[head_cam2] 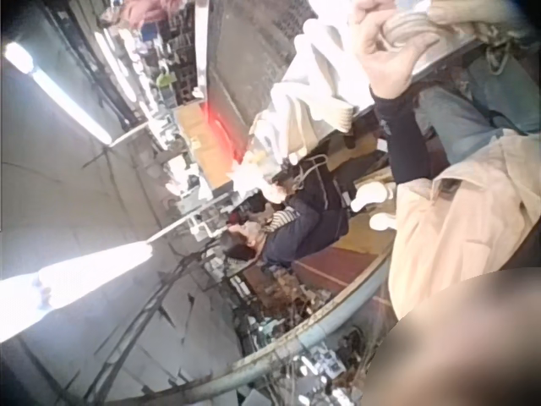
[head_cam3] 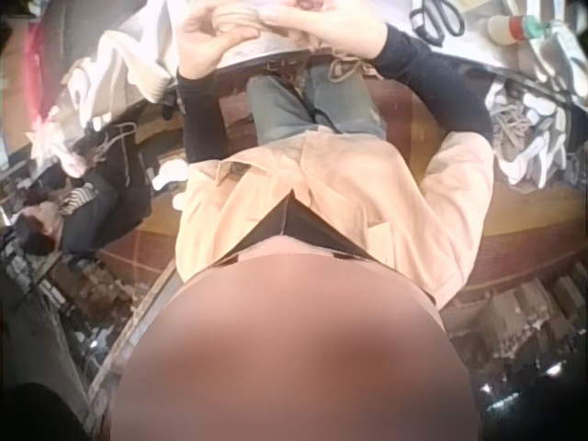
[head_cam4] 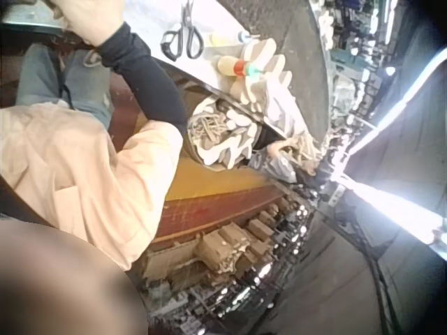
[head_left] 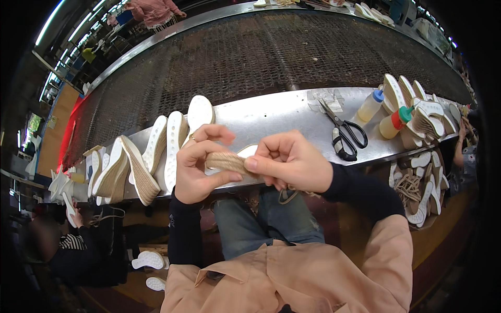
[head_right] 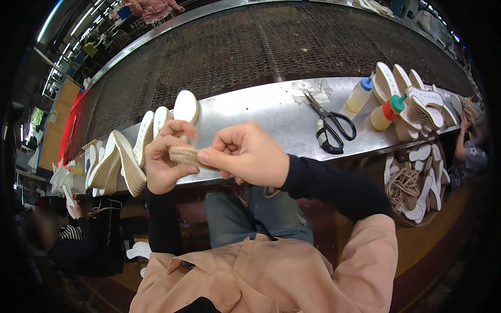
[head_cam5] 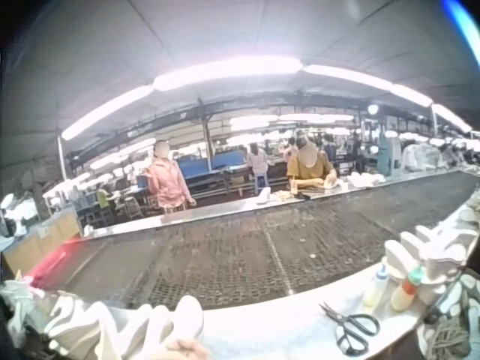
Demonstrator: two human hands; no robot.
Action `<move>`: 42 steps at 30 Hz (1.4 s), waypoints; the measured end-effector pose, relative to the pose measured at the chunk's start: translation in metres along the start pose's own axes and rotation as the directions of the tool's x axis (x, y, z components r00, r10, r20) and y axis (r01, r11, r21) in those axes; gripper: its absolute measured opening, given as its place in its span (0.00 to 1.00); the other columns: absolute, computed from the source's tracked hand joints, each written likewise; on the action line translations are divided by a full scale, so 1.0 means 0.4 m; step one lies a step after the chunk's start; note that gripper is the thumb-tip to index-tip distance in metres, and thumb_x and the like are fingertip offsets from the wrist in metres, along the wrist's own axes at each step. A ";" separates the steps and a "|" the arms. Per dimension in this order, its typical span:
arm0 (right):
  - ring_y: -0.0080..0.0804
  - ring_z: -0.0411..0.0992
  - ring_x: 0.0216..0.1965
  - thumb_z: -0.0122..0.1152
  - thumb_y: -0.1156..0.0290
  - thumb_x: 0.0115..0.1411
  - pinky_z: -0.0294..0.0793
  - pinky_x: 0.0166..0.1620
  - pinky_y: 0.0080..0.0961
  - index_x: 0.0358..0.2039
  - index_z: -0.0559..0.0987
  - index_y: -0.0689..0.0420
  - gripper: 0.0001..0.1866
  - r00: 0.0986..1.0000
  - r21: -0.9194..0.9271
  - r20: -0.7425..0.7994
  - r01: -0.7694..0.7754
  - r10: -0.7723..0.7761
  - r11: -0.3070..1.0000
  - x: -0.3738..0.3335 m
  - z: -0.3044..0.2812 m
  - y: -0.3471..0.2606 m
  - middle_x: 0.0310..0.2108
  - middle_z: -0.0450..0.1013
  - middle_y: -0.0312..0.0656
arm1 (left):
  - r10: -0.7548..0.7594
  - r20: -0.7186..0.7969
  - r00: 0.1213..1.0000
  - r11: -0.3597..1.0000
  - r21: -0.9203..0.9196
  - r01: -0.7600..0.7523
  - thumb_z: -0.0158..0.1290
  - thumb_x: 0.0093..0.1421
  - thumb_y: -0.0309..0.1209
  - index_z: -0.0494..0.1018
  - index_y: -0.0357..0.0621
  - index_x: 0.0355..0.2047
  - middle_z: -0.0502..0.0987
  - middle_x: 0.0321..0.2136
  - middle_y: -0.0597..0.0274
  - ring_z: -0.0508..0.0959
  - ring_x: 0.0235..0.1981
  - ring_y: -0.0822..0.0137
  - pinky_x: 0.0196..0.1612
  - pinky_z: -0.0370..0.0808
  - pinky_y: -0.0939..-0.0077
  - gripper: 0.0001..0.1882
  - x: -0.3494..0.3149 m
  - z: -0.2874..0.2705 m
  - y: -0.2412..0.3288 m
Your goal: The person wraps a jute rope around the edge of a shoe sole, applies glue to the rope end, and secures it. They then cut the excess rope and place the finished sole aside before starting on another sole.
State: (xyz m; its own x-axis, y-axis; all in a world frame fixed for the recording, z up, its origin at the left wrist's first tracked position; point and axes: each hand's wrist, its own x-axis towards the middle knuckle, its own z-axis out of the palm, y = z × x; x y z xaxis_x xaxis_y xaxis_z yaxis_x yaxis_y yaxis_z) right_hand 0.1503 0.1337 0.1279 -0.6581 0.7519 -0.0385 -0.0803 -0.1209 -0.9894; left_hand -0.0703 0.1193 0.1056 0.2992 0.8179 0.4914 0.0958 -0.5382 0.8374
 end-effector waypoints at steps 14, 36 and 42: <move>0.14 0.66 0.15 0.63 0.61 0.59 0.67 0.20 0.13 0.24 0.77 0.64 0.17 0.994 0.133 -0.059 0.098 -0.091 0.986 0.059 -0.030 0.094 0.16 0.71 0.35 | -0.081 -0.084 0.993 0.962 -0.266 0.056 0.68 0.47 0.31 0.70 0.40 0.35 0.71 0.33 0.65 0.71 0.31 0.77 0.34 0.66 0.85 0.19 0.007 -0.025 -0.080; 0.15 0.71 0.22 0.63 0.69 0.59 0.71 0.26 0.13 0.23 0.73 0.61 0.12 0.948 0.077 -0.227 0.244 -0.222 0.967 0.075 0.025 0.156 0.20 0.73 0.35 | 0.019 -0.061 0.998 0.982 -0.185 -0.030 0.67 0.41 0.38 0.68 0.41 0.39 0.69 0.40 0.61 0.69 0.44 0.70 0.49 0.64 0.74 0.28 0.031 -0.002 -0.050; 0.15 0.72 0.22 0.61 0.69 0.60 0.74 0.27 0.14 0.25 0.74 0.62 0.11 0.924 0.111 -0.259 0.317 -0.280 0.942 0.067 0.050 0.162 0.23 0.73 0.36 | -0.051 -0.300 0.953 0.999 -0.028 0.044 0.67 0.42 0.29 0.69 0.42 0.34 0.73 0.35 0.63 0.72 0.38 0.73 0.44 0.70 0.77 0.21 0.029 0.046 -0.060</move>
State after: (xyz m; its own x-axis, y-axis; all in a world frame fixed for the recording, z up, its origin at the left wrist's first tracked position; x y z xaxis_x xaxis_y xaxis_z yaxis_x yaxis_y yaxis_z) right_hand 0.1125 0.1331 0.0654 -0.3915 0.8970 0.2054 -0.3670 0.0525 -0.9287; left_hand -0.0515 0.1378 0.0866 -0.0044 0.8675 0.4974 0.0823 -0.4954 0.8648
